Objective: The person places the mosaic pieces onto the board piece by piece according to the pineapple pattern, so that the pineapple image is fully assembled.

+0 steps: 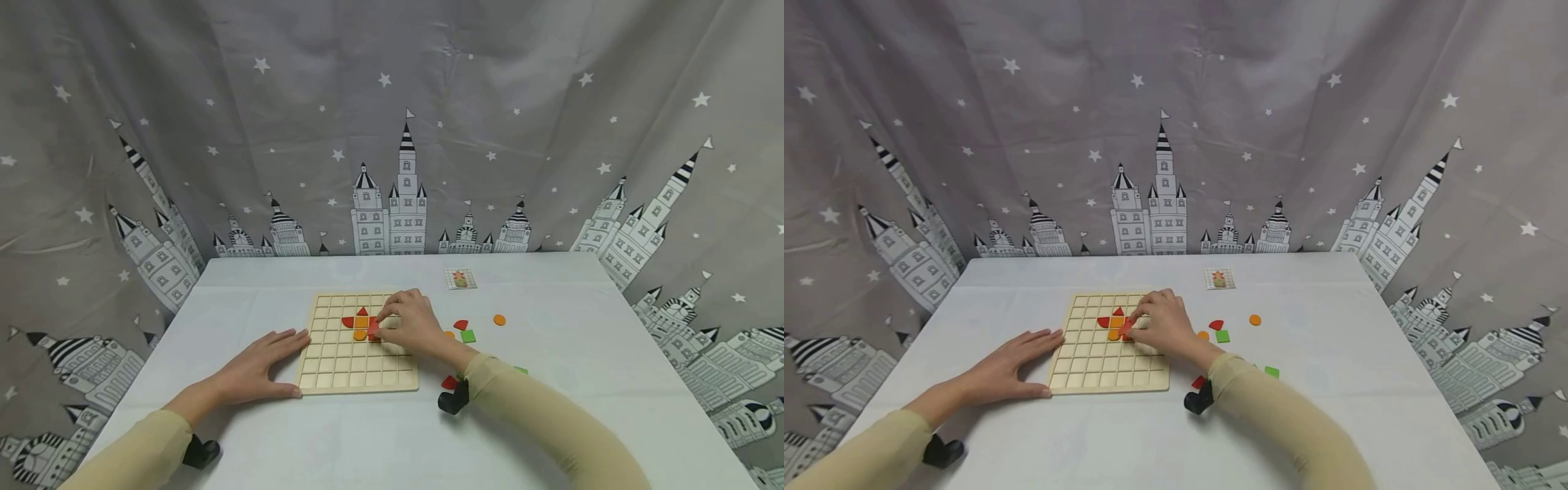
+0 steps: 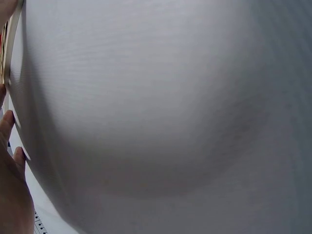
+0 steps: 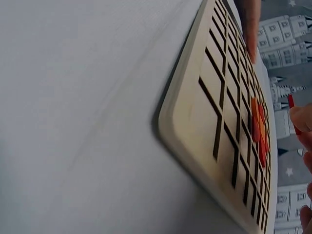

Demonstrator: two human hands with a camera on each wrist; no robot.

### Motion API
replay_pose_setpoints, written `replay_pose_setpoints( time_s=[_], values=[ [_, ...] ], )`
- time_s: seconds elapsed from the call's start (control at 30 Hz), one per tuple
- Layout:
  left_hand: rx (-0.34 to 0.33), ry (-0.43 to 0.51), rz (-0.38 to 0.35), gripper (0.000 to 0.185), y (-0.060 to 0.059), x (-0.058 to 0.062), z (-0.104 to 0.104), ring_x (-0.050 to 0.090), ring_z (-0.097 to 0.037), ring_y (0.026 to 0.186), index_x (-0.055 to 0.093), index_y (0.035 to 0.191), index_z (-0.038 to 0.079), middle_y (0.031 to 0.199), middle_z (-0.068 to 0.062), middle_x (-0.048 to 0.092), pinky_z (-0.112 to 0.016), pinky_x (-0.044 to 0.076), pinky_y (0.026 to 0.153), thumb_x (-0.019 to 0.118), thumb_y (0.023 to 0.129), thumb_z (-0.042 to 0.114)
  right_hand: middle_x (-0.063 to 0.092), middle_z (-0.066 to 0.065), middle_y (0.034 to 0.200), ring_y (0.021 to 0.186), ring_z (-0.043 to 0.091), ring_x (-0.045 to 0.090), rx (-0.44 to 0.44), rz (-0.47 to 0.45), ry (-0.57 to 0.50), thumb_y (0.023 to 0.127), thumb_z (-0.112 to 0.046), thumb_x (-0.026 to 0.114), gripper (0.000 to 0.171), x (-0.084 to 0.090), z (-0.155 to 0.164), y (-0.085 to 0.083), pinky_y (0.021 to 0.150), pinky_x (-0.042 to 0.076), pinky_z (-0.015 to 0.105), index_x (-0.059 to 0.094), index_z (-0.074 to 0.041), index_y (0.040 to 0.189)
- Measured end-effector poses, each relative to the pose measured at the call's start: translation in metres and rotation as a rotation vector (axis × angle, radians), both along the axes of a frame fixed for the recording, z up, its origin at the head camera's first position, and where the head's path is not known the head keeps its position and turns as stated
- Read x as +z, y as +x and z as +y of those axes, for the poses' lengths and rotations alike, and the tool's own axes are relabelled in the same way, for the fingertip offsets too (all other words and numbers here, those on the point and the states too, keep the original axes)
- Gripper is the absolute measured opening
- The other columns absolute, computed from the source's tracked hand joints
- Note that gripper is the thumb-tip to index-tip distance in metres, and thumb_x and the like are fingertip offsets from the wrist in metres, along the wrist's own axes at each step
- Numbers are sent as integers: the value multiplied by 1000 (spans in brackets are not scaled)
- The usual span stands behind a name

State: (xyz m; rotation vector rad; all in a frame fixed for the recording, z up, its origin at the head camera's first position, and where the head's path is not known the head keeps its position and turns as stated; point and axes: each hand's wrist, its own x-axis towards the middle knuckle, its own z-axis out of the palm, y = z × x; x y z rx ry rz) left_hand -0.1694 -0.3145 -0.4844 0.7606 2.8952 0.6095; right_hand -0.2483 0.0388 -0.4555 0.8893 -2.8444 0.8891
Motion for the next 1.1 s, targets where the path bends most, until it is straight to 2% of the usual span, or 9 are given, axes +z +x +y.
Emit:
replay_pose_setpoints(
  time_s=[0.23, 0.47, 0.73, 0.93, 1.1],
  values=[
    [-18, 28, 14, 100, -1, 2, 0, 32, -38, 148, 47, 155, 17, 162, -2, 40, -61, 21, 122, 74, 76, 74, 61, -9, 119, 118, 20, 47, 33, 40, 94, 89, -45, 78, 19, -4, -32, -2, 98, 41, 40, 79, -27, 97],
    [25, 42, -2, 94, -1, 3, 2, 33, -41, 147, 53, 149, 23, 161, -4, 40, -67, 24, 119, 75, 74, 76, 62, -10, 119, 117, 17, 47, 22, 56, 161, 89, -49, 77, 24, -6, -52, -4, 95, 42, 36, 80, -29, 100],
    [34, 46, 3, 92, -1, 0, 1, 34, -43, 146, 55, 146, 25, 161, -5, 40, -68, 26, 117, 74, 72, 77, 62, -11, 114, 113, 17, 47, 19, 80, 168, 88, -46, 78, 19, -11, -59, -2, 92, 41, 35, 80, -29, 97],
    [32, 46, 18, 92, -1, -1, 0, 35, -43, 146, 55, 145, 24, 160, -6, 42, -68, 28, 116, 75, 72, 77, 62, -12, 113, 113, 16, 47, -4, 68, 181, 87, -47, 78, 18, -13, -61, -2, 92, 41, 35, 79, -29, 92],
    [23, 58, 39, 91, 1, -2, -1, 37, -42, 145, 57, 144, 22, 159, -6, 43, -67, 28, 116, 77, 72, 74, 61, -11, 111, 115, 18, 47, -17, 53, 199, 87, -48, 78, 21, -16, -63, -1, 93, 42, 35, 79, -28, 94]
  ],
)
